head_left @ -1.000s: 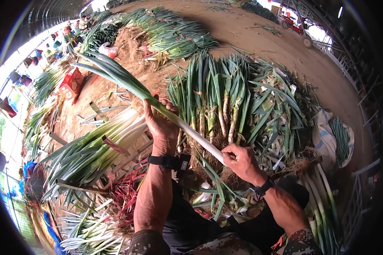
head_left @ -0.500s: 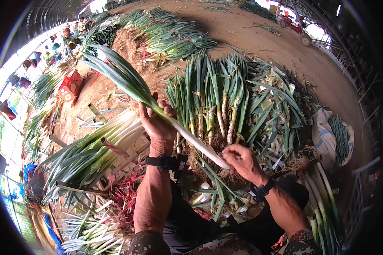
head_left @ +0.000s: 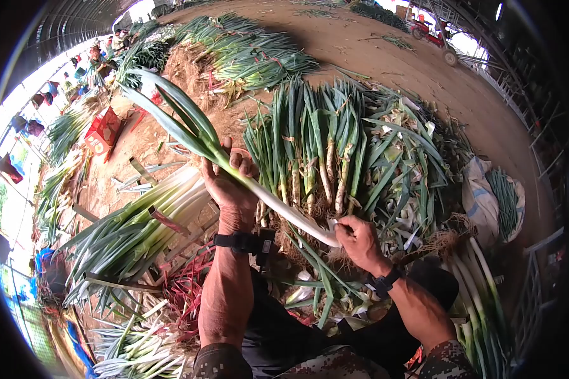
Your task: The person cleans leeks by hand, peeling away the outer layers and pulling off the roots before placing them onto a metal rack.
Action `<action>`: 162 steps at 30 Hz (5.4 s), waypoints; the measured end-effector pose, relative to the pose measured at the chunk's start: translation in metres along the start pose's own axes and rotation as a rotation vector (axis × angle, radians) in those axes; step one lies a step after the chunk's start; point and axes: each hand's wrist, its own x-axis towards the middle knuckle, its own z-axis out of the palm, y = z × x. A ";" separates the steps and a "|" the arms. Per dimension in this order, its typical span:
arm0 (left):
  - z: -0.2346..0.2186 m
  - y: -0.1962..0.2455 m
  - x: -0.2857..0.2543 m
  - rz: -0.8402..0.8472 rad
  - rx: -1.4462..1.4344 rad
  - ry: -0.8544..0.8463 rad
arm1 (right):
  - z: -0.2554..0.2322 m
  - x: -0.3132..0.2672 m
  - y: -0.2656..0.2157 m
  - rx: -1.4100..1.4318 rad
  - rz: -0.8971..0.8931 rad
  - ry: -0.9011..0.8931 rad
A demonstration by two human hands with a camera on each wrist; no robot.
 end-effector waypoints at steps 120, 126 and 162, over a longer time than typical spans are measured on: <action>0.024 -0.026 -0.022 -0.133 0.087 -0.226 | 0.001 0.009 -0.028 0.877 0.469 -0.043; 0.008 0.000 -0.009 -0.146 -0.070 -0.482 | -0.035 -0.013 -0.001 0.840 0.347 -0.313; 0.001 0.024 -0.006 0.079 0.113 -0.258 | -0.006 -0.026 -0.022 1.132 0.527 -0.029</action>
